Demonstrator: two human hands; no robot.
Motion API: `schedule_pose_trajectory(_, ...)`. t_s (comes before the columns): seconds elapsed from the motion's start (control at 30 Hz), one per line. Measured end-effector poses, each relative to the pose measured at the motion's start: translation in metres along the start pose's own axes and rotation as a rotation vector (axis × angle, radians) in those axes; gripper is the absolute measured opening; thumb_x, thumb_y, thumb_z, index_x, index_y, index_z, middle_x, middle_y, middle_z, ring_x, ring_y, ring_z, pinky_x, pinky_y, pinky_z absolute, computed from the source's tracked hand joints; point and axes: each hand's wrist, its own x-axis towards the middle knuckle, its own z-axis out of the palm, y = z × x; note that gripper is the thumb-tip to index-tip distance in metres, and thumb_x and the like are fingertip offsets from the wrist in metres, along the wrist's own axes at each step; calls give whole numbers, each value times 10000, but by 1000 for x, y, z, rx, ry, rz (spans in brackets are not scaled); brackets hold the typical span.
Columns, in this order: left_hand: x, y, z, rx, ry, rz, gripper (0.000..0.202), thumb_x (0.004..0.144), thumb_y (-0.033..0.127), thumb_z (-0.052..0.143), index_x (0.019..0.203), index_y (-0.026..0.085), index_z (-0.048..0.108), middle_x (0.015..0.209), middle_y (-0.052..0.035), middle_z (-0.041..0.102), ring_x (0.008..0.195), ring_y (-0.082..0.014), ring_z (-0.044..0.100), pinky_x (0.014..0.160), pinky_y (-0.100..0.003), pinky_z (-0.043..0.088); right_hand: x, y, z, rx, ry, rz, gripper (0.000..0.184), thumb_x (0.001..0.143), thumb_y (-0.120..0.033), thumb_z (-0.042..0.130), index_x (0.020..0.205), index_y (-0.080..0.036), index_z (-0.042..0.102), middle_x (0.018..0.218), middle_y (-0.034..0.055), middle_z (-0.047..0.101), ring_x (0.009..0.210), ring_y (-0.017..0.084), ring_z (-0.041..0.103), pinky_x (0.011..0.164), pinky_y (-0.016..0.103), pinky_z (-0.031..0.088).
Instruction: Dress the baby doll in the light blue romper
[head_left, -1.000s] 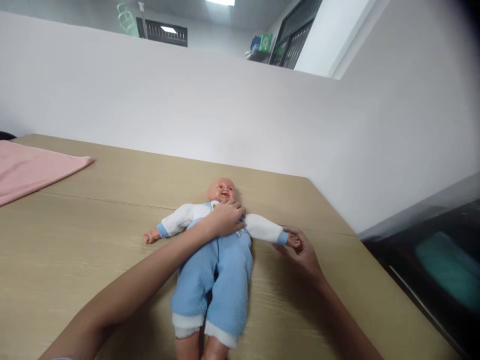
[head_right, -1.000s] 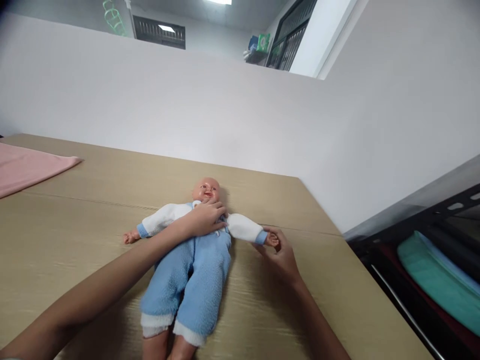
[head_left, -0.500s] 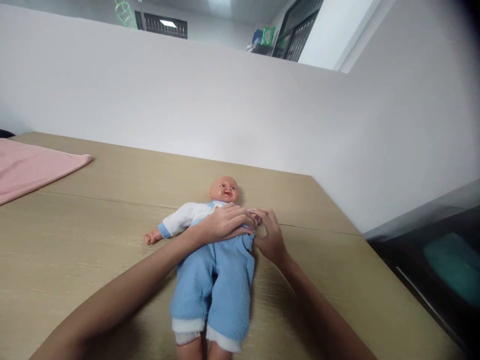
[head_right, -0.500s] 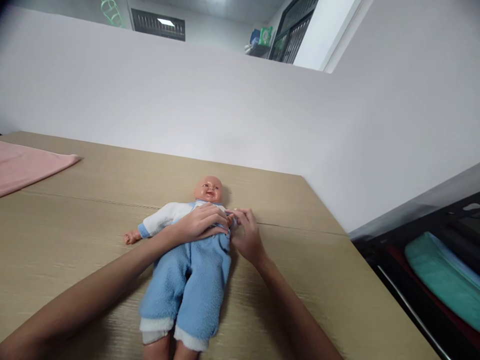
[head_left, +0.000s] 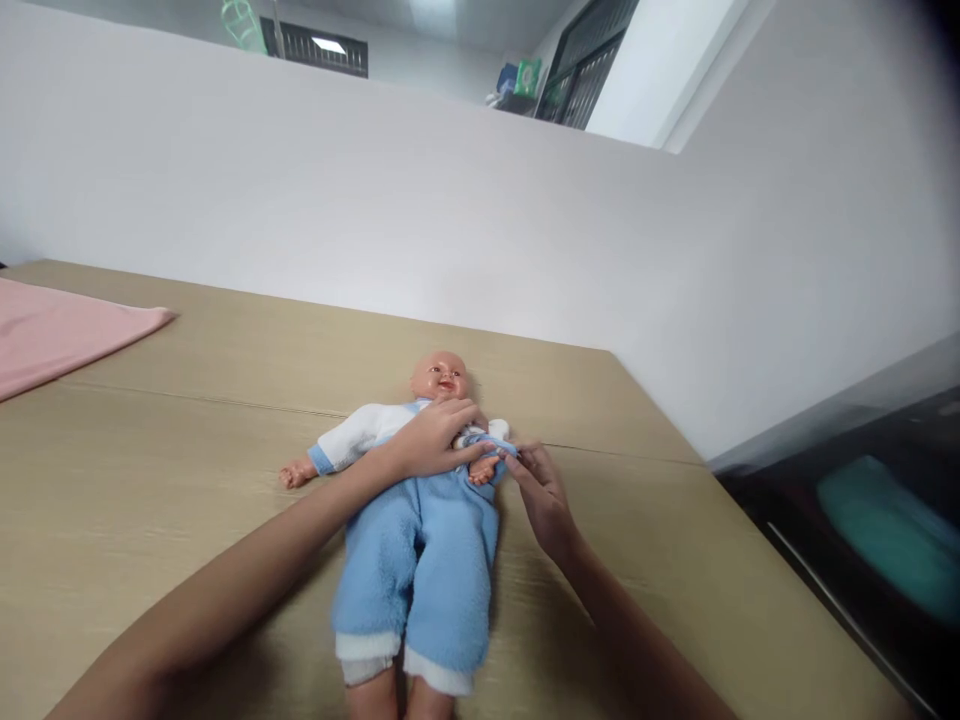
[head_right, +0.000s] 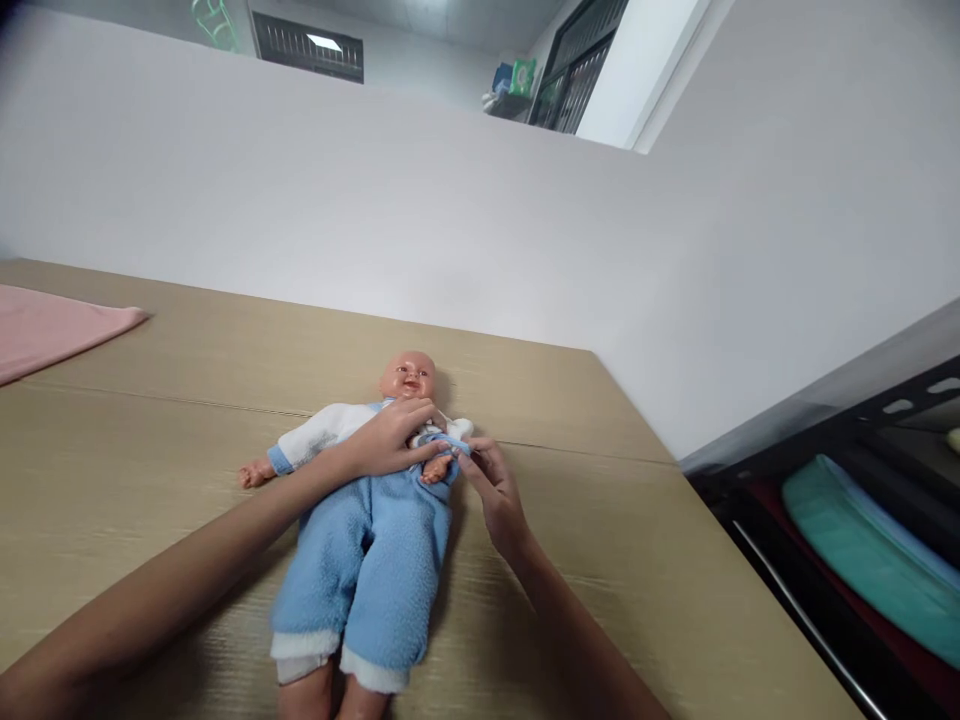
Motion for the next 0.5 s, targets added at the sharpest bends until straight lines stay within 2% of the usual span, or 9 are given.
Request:
schedule_pose_trajectory(0.1, 0, -2, 2, 23, -54, -54, 302, 1135, 506, 598, 1156, 217, 682, 1100, -108, 782, 1043, -298, 724, 930, -414, 519, -2, 8, 7, 88, 55, 102, 338, 1002, -603, 783, 1014, -284, 674, 985, 22, 730, 966, 256, 678, 930, 389, 573)
schedule_pose_trajectory(0.2, 1, -3, 2, 35, -96, -86, 317, 1125, 519, 599, 1112, 214, 683, 1064, -103, 771, 1037, -303, 711, 946, -421, 512, -5, 15, 14, -63, 206, 63, 342, 992, -608, 763, 1033, -284, 661, 1013, 33, 711, 985, 263, 669, 924, 389, 573)
schedule_pose_trajectory(0.3, 3, -3, 2, 14, -135, -113, 385, 1108, 597, 618, 1110, 220, 694, 1055, -92, 765, 1054, -312, 702, 976, -434, 504, -9, 25, 19, -200, 359, 62, 324, 995, -602, 701, 1059, -292, 633, 1071, 50, 712, 1036, 273, 681, 927, 391, 581)
schedule_pose_trajectory(0.37, 5, -4, 2, -18, -152, -136, 425, 1138, 618, 544, 1062, 227, 692, 1011, -76, 757, 1028, -301, 698, 965, -431, 501, -8, 31, 19, -211, 367, 101, 297, 1010, -586, 652, 1066, -297, 615, 1038, 43, 718, 994, 268, 696, 878, 377, 591)
schedule_pose_trajectory(0.43, 8, -5, 3, -60, -144, -166, 443, 1172, 561, 451, 971, 229, 664, 942, -60, 739, 947, -272, 686, 913, -413, 500, -1, 36, 16, -201, 353, 132, 279, 1002, -571, 642, 1038, -295, 612, 966, 31, 715, 913, 260, 698, 804, 361, 589)
schedule_pose_trajectory(0.5, 11, -6, 5, -113, -117, -202, 403, 1160, 504, 449, 928, 232, 634, 889, -44, 721, 861, -244, 662, 830, -385, 496, 11, 38, 12, -189, 336, 151, 292, 962, -576, 662, 968, -288, 618, 907, 30, 711, 861, 259, 693, 750, 357, 585)
